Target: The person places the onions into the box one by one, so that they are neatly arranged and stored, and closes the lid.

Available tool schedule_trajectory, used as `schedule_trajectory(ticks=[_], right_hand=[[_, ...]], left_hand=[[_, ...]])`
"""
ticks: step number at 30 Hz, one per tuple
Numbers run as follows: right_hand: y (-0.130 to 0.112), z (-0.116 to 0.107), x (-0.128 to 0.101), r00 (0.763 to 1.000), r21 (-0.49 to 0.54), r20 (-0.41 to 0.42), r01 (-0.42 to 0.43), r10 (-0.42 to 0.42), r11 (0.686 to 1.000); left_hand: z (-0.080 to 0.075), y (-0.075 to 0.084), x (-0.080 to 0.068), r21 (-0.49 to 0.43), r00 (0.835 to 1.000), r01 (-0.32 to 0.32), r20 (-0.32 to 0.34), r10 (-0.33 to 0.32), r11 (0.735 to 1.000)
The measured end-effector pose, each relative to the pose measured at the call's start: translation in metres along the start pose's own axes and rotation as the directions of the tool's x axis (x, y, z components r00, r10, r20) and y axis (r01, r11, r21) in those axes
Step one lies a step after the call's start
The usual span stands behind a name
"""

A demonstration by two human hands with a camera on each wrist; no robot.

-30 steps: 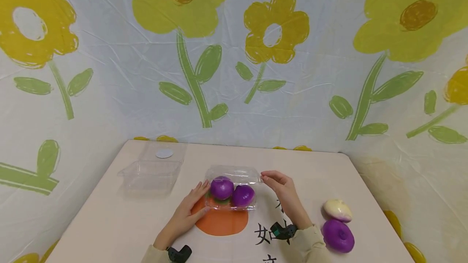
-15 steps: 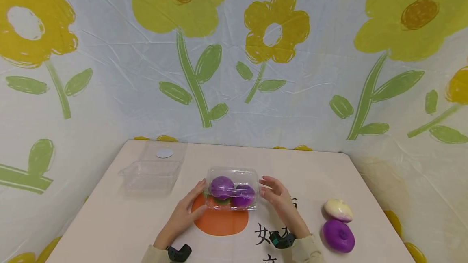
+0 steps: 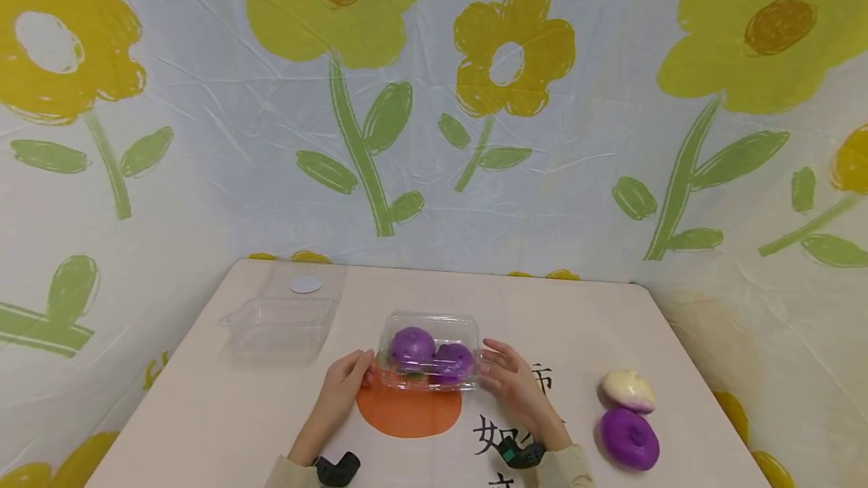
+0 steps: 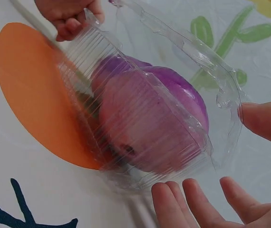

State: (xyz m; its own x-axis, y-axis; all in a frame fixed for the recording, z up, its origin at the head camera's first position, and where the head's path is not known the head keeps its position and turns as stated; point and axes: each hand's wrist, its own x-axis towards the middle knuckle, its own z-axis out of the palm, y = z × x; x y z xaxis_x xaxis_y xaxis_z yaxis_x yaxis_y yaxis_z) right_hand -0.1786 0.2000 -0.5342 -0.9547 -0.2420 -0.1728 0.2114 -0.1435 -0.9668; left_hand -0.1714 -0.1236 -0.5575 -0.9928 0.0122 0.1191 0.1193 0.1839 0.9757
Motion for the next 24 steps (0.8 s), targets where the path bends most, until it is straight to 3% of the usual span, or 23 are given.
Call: schedule_trajectory(ticks=[3, 8, 12, 17, 20, 24], right_hand=[[0.001, 0.000, 0.000, 1.000, 0.018, 0.007, -0.010, 0.010, 1.000], [0.004, 0.000, -0.001, 1.000, 0.055, 0.021, -0.009, 0.008, 0.998], [0.008, -0.001, -0.001, 0.998, 0.112, 0.050, -0.041, 0.035, 0.993], [0.014, -0.004, -0.001, 0.991, 0.205, 0.124, -0.083, 0.058, 0.975], [0.017, -0.005, -0.002, 0.982, 0.262, 0.185, -0.088, 0.039, 0.961], [0.021, -0.006, -0.002, 0.971, 0.310, 0.240, -0.087, 0.011, 0.947]], left_hand=[[0.004, 0.000, 0.002, -0.026, 0.991, 0.107, 0.078, -0.105, 0.994], [0.006, -0.005, 0.002, -0.096, 0.980, 0.133, 0.163, -0.116, 0.986], [0.003, -0.015, 0.002, -0.180, 0.969, 0.113, 0.239, -0.068, 0.977], [0.000, -0.024, 0.003, -0.240, 0.941, 0.017, 0.333, 0.066, 0.971], [0.000, -0.026, 0.002, -0.248, 0.934, -0.035, 0.337, 0.120, 0.968], [0.000, -0.028, 0.000, -0.252, 0.936, -0.053, 0.324, 0.136, 0.966]])
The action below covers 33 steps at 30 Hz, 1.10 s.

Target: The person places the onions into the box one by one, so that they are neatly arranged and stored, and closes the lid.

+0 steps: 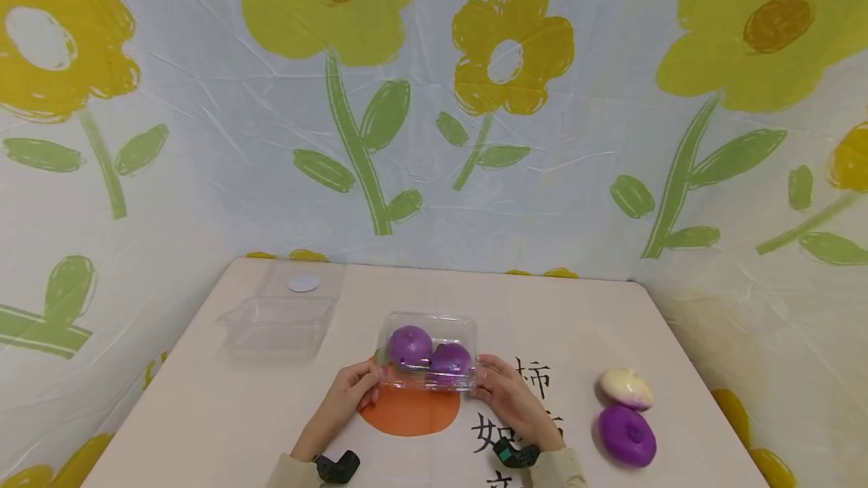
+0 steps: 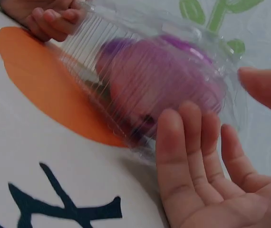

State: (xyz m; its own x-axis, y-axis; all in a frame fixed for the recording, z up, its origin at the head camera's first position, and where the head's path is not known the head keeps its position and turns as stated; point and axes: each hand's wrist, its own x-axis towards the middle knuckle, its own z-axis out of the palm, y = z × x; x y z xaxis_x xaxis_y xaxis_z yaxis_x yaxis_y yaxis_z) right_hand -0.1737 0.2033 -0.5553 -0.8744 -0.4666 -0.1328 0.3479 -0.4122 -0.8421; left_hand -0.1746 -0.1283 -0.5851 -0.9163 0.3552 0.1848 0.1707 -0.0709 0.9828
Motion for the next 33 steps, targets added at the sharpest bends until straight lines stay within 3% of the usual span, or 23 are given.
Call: schedule_trajectory(ticks=[10, 16, 19, 23, 29, 33], right_hand=[[0.001, -0.003, 0.001, 0.991, -0.068, 0.128, 0.048, -0.039, 0.997], [-0.003, -0.003, 0.001, 0.985, -0.164, 0.171, 0.003, 0.025, 0.986], [-0.003, -0.001, 0.001, 0.984, -0.200, 0.172, -0.015, 0.050, 0.980], [-0.002, 0.000, 0.001, 0.985, -0.219, 0.166, -0.015, 0.052, 0.976], [0.001, 0.000, 0.001, 0.991, -0.233, 0.129, -0.002, 0.033, 0.972], [0.003, 0.000, 0.001, 0.996, -0.236, 0.082, -0.003, 0.023, 0.972]], left_hand=[[0.000, 0.003, 0.000, 0.027, 1.000, -0.004, 0.012, 0.003, 1.000], [0.003, 0.009, 0.002, -0.066, 0.988, 0.156, -0.006, -0.157, 0.985], [0.005, 0.011, 0.002, -0.155, 0.975, 0.221, 0.014, -0.221, 0.963], [0.007, 0.012, 0.003, -0.221, 0.973, 0.232, 0.043, -0.229, 0.947], [0.008, 0.013, 0.002, -0.229, 0.973, 0.229, 0.046, -0.225, 0.946], [0.010, 0.016, 0.002, -0.208, 0.970, 0.240, 0.009, -0.244, 0.948]])
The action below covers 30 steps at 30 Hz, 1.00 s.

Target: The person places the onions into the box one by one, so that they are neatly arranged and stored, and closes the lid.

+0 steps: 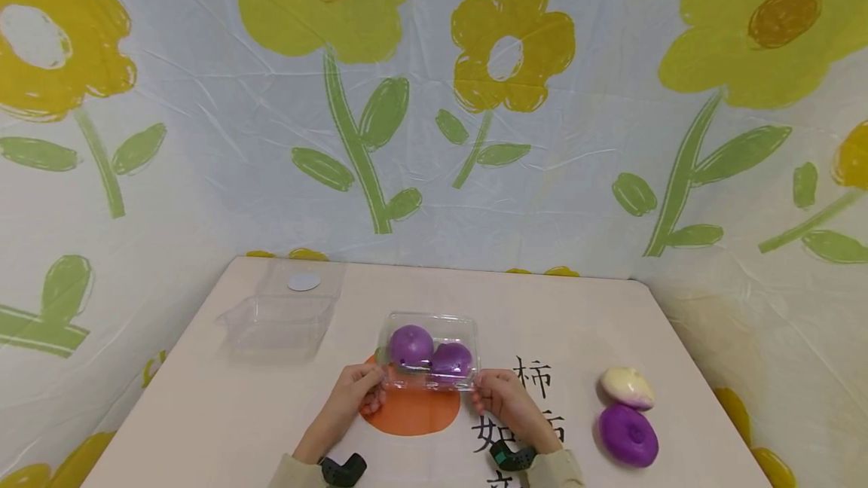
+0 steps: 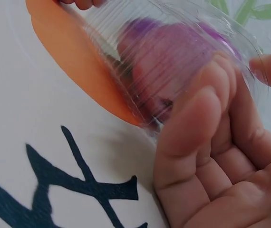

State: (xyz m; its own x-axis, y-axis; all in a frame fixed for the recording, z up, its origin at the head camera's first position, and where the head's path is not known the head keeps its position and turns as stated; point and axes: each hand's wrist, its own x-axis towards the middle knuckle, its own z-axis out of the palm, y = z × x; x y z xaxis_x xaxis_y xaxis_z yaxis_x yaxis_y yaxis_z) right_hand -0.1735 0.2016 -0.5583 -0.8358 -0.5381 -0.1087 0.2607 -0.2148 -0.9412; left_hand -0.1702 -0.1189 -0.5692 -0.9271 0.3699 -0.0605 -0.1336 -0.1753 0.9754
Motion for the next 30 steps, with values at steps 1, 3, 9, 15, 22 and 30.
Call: schedule_trajectory(ticks=[1, 3, 9, 15, 22, 30], right_hand=[[0.0004, 0.0003, 0.0000, 1.000, -0.001, -0.014, -0.002, 0.002, 1.000], [0.0009, 0.0007, 0.0000, 0.999, 0.001, -0.033, -0.004, 0.004, 1.000], [0.0012, 0.0009, -0.0004, 0.999, -0.004, -0.040, 0.011, -0.011, 1.000], [0.0008, 0.0021, -0.0001, 0.998, -0.024, -0.057, 0.018, -0.020, 1.000], [-0.0014, 0.0037, -0.0012, 0.998, -0.039, -0.063, 0.015, -0.017, 0.999], [-0.0041, 0.0051, -0.0009, 0.996, -0.047, -0.089, -0.023, 0.018, 0.999]], left_hand=[[0.0008, 0.0004, 0.0001, 0.006, 1.000, 0.003, -0.012, -0.003, 1.000], [0.0026, 0.0008, 0.0003, 0.016, 0.999, 0.005, -0.038, -0.004, 1.000], [0.0065, -0.0008, 0.0003, 0.039, 0.997, 0.008, -0.081, -0.005, 0.999], [0.0046, -0.0033, 0.0019, 0.057, 0.997, 0.014, -0.078, -0.009, 0.998], [0.0040, -0.0037, 0.0019, 0.058, 0.996, 0.037, -0.081, -0.032, 0.998], [0.0028, -0.0013, 0.0026, 0.037, 0.996, 0.056, -0.068, -0.054, 0.998]])
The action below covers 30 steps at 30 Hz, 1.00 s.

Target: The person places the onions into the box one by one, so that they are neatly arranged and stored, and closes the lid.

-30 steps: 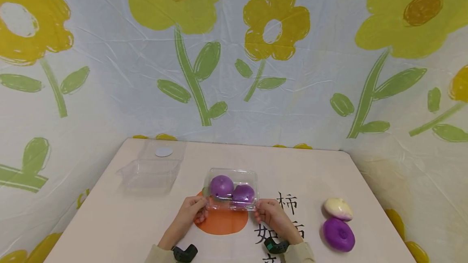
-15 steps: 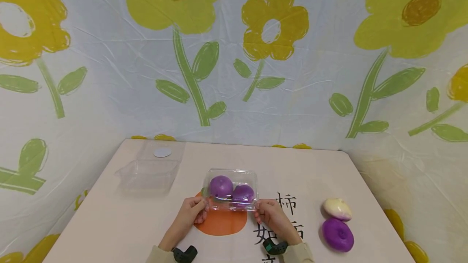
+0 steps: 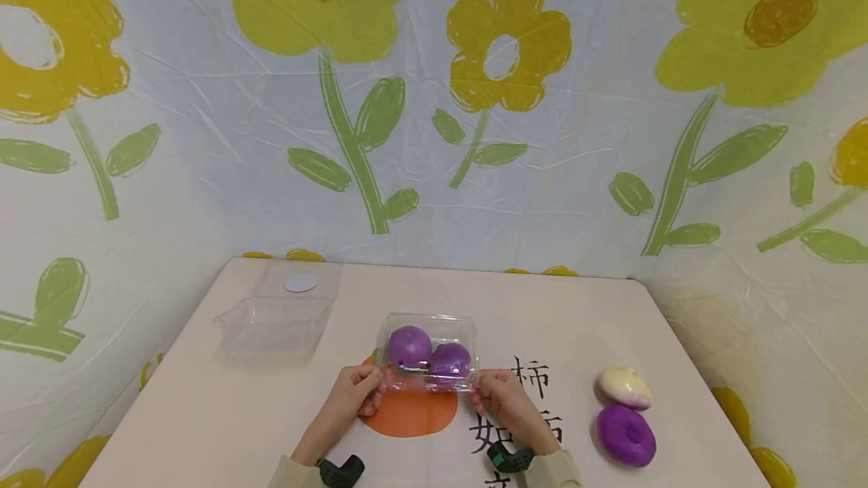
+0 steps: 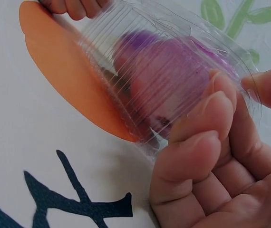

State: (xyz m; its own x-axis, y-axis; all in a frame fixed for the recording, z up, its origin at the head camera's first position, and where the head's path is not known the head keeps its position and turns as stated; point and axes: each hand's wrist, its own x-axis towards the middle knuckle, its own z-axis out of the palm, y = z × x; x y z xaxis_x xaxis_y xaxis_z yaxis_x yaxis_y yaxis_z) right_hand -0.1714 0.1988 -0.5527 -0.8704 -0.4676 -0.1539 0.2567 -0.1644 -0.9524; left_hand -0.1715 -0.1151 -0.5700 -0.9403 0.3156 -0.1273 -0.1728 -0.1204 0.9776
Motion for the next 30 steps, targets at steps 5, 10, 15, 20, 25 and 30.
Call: schedule_trajectory(ticks=[5, 10, 15, 20, 25, 30], right_hand=[[-0.0014, 0.0006, 0.0004, 1.000, -0.001, -0.005, -0.015, 0.015, 1.000], [-0.0011, -0.0002, 0.0011, 1.000, 0.004, 0.004, -0.015, 0.015, 1.000], [-0.0009, -0.0011, 0.0008, 1.000, 0.006, 0.021, -0.011, 0.011, 1.000], [-0.0012, -0.0016, 0.0006, 1.000, 0.009, 0.021, -0.010, 0.010, 1.000], [-0.0011, -0.0013, 0.0006, 1.000, 0.010, 0.022, -0.006, 0.006, 1.000], [0.0002, -0.0009, 0.0010, 1.000, -0.003, 0.012, -0.006, 0.006, 1.000]], left_hand=[[-0.0016, 0.0015, 0.0002, 0.000, 1.000, -0.002, 0.021, 0.002, 1.000], [-0.0012, 0.0031, 0.0000, 0.010, 1.000, 0.001, 0.013, -0.001, 1.000], [0.0009, 0.0034, -0.0005, 0.017, 1.000, 0.007, -0.007, -0.007, 1.000], [0.0032, 0.0047, -0.0008, 0.021, 1.000, 0.013, -0.023, -0.012, 1.000], [0.0042, 0.0053, -0.0005, 0.025, 0.999, 0.020, -0.041, -0.019, 0.999], [0.0036, 0.0043, 0.0000, 0.012, 0.999, 0.012, -0.039, -0.012, 1.000]])
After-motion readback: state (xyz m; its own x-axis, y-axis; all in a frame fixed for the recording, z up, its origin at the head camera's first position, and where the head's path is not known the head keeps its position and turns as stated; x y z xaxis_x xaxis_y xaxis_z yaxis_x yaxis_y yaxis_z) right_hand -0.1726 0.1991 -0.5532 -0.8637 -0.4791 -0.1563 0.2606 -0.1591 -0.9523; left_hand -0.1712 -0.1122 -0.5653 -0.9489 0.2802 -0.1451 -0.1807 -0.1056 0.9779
